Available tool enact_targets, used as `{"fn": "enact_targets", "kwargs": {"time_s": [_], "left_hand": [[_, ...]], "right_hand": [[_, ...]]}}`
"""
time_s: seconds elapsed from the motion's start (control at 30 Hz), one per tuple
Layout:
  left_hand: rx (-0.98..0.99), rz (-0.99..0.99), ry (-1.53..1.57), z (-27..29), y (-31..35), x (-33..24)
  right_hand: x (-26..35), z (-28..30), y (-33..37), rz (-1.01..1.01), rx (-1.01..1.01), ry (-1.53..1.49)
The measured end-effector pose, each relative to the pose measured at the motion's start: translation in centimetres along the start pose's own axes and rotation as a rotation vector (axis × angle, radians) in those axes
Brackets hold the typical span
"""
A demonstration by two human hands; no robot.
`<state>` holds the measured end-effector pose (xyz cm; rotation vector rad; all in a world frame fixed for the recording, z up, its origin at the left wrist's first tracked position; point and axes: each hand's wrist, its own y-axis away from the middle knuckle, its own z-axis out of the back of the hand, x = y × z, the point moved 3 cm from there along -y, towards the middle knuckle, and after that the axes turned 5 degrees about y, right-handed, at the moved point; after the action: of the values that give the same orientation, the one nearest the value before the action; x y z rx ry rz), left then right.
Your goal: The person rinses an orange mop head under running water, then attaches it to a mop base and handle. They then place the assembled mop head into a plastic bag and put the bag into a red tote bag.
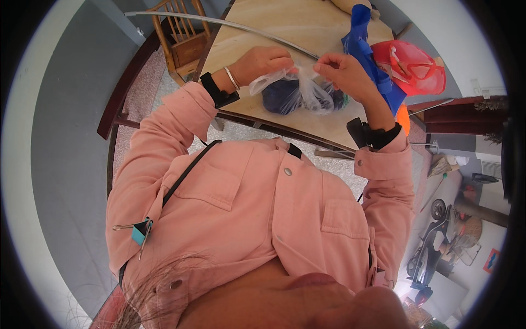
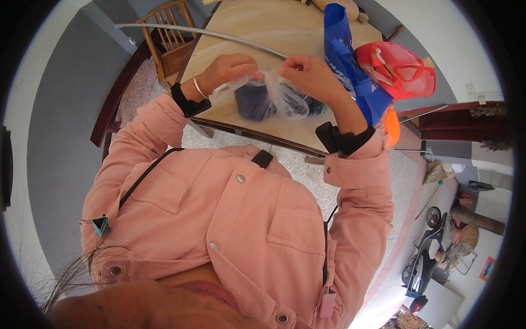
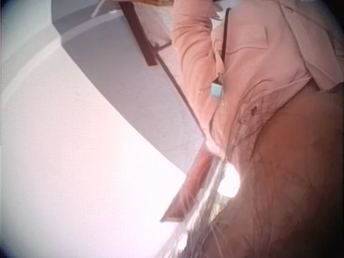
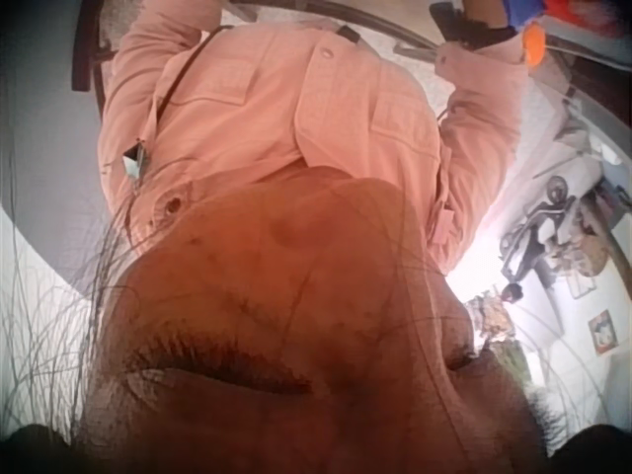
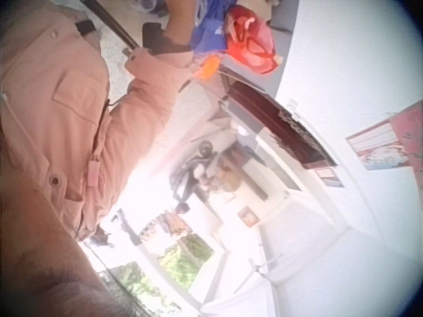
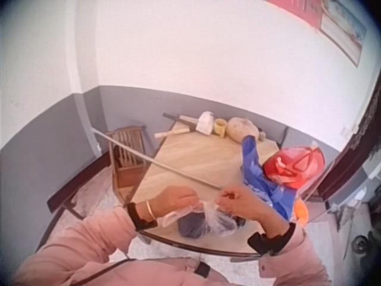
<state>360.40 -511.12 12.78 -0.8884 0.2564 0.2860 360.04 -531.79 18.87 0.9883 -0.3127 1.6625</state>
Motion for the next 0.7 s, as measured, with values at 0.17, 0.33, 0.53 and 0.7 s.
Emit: {"fn": "enact_targets", "kwargs": {"time_s": [0.17,0.33,0.53,0.7], "left_hand": [[-0.091,0.095,0.110,-0.6,0.1,-0.2],[-0.112,0.233,-0.004,-0.8,1.2,0.9],[-0.025,0.813,0.179,-1.3,9.5,4.8],[-0.099,1.056,0.506,-1.6,10.3,5.5]], "right_hand": [[3.0,-1.4,1.0,0.610,-0.448,0.596],[2.1,-0.5,0.7,0.566,-0.331,0.591],[-4.6,-1.7,2.9,0.439,-0.223,1.038],[-6.8,-4.4,3.3,0.318,-0.385,0.803]]}}
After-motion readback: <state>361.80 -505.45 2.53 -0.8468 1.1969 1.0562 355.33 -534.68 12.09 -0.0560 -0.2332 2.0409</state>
